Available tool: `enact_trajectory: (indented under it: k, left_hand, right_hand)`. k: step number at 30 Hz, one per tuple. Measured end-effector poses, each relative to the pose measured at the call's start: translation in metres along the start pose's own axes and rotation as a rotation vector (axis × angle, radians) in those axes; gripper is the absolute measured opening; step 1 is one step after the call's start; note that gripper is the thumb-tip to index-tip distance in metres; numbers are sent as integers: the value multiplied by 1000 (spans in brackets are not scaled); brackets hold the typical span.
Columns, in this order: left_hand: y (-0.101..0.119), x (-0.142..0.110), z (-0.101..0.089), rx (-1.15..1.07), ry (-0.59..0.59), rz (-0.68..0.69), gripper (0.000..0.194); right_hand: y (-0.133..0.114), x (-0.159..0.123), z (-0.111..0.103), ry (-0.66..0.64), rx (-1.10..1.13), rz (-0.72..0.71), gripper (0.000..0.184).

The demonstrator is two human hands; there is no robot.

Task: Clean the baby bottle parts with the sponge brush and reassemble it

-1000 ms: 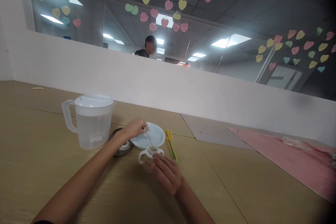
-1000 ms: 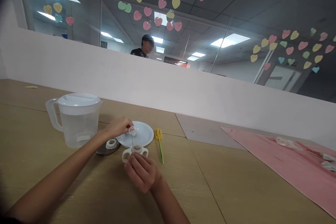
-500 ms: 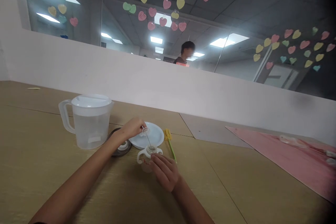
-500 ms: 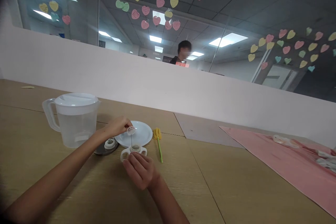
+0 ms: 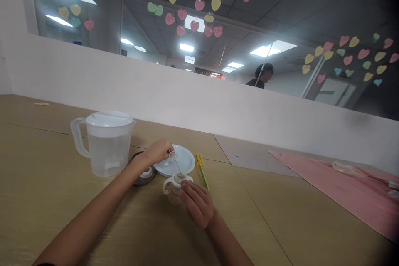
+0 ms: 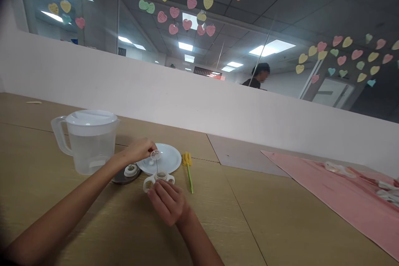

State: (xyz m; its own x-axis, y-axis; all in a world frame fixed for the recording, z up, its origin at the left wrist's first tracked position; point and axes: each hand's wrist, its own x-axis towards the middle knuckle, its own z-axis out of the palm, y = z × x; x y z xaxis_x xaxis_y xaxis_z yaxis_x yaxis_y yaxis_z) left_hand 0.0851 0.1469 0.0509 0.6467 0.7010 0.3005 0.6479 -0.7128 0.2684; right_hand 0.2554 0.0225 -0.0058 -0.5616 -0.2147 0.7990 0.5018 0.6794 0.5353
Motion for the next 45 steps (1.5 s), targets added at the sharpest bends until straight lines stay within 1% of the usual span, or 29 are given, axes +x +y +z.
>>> enact_trajectory:
  k: [5,12,17,23,30,33,36,41,45]
  left_hand:
    - [3,-1,-1,-19,-3,-9,25]
    - [5,-1,0,11,-1,-20,25]
    - [7,-2,-5,8,14,29,25]
    - [6,-4,-10,-3,28,41,24]
    - [2,-4,-15,-24,52,58,25]
    - [0,-5,-16,-30,51,67,25]
    - [1,-4,-15,-11,48,59,25]
    - [7,-2,-8,101,24,35,21]
    - [8,-1,-4,105,19,51,20]
  right_hand:
    - [-2,1,0,-4,-17,17,12]
    - [-1,3,-1,-9,-23,23,12]
    - [-1,1,-1,-4,-21,20,13]
    - [-2,-2,-2,-32,-7,29,17]
    - [0,4,-3,1,10,11,13]
    - [-1,2,-3,-9,6,20,15]
    - [-1,0,-3,-18,-15,26,16]
    - [-2,2,-4,-7,-14,21,13]
    - [-2,1,-5,-9,-2,28,13]
